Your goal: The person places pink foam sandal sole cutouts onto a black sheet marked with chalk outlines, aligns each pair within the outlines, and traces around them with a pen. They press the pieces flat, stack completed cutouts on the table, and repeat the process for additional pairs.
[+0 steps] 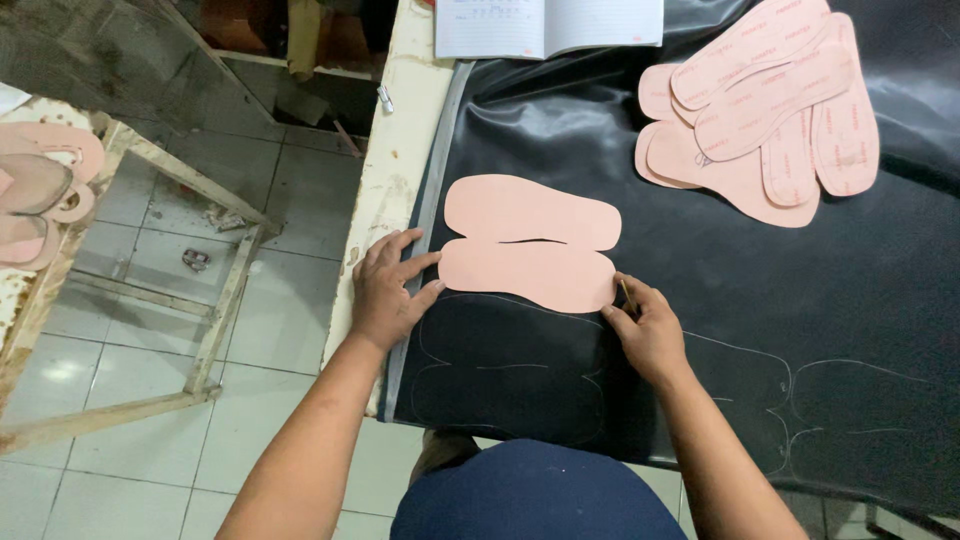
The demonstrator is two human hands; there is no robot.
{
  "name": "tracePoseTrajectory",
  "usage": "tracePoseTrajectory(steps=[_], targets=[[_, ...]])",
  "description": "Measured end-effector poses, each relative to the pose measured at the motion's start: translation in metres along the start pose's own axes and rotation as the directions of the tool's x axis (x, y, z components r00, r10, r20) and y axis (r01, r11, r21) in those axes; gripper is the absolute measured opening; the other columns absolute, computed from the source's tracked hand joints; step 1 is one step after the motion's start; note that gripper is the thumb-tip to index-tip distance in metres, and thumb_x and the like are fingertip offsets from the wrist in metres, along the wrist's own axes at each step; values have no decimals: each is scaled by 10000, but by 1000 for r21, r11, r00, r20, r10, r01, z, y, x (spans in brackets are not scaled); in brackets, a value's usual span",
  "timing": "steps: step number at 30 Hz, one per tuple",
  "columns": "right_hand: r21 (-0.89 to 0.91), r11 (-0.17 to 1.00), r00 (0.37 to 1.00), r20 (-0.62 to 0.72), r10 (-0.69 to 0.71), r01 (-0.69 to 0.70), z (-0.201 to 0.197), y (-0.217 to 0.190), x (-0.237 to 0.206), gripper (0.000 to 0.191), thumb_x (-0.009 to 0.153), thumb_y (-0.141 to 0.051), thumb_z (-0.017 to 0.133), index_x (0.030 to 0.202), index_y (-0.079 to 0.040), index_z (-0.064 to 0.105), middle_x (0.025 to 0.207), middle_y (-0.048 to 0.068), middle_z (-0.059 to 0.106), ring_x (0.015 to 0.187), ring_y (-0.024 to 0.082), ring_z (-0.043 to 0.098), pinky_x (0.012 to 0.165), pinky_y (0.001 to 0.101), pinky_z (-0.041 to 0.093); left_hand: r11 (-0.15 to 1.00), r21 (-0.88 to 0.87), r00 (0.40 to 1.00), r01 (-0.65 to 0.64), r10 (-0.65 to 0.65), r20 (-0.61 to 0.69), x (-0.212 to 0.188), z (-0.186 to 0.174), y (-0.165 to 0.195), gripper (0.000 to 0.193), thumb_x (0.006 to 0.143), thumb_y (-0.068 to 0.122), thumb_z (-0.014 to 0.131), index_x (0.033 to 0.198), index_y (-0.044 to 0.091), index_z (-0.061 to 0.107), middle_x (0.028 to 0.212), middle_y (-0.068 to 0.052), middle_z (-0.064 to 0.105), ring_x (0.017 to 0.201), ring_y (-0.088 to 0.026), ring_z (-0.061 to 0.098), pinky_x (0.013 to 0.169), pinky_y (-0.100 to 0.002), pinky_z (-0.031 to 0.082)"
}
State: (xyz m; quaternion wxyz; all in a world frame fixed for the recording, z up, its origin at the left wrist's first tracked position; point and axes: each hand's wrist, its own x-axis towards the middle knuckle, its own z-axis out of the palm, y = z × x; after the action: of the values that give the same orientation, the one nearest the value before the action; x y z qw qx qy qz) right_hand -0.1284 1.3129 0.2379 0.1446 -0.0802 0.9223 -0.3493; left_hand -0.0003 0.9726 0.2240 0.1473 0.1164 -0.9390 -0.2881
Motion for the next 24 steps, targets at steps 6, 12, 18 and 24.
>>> tracePoseTrajectory(steps=[6,12,18,24], targets=[[3,1000,1000,6,-12,12,-1,-3,0,526,866,-200,750,1373,-116,633,1152,123,660,1035,253,663,921,375,513,1000,1,1000,20,-20,19,2,-3,4,395,771,338,812,1151,238,770,1469,-22,544,1413,-290,415,1132,-504,321],[-36,992,992,-27,-119,118,0,-1,1,532,864,-213,760,1364,-86,632,1083,132,658,970,261,670,883,382,523,998,9,998,64,-64,19,3,3,9,379,739,251,798,1104,162,746,1432,-75,523,1400,-321,371,1119,-539,261],[-85,994,997,26,-68,70,-1,4,5,529,870,-225,759,1365,-90,629,1057,128,677,944,260,681,869,370,530,967,10,965,-256,254,62,1,66,42,254,948,75,595,1144,159,734,1531,-17,514,1487,-247,458,1255,-490,389],[-2,1000,999,33,0,0,-4,5,13,454,838,-213,765,1266,-80,691,1059,111,724,926,224,709,850,336,539,921,55,889,-385,354,292,-26,104,107,618,871,424,658,1435,201,542,1617,-114,330,1496,-365,255,1174,-674,157]])
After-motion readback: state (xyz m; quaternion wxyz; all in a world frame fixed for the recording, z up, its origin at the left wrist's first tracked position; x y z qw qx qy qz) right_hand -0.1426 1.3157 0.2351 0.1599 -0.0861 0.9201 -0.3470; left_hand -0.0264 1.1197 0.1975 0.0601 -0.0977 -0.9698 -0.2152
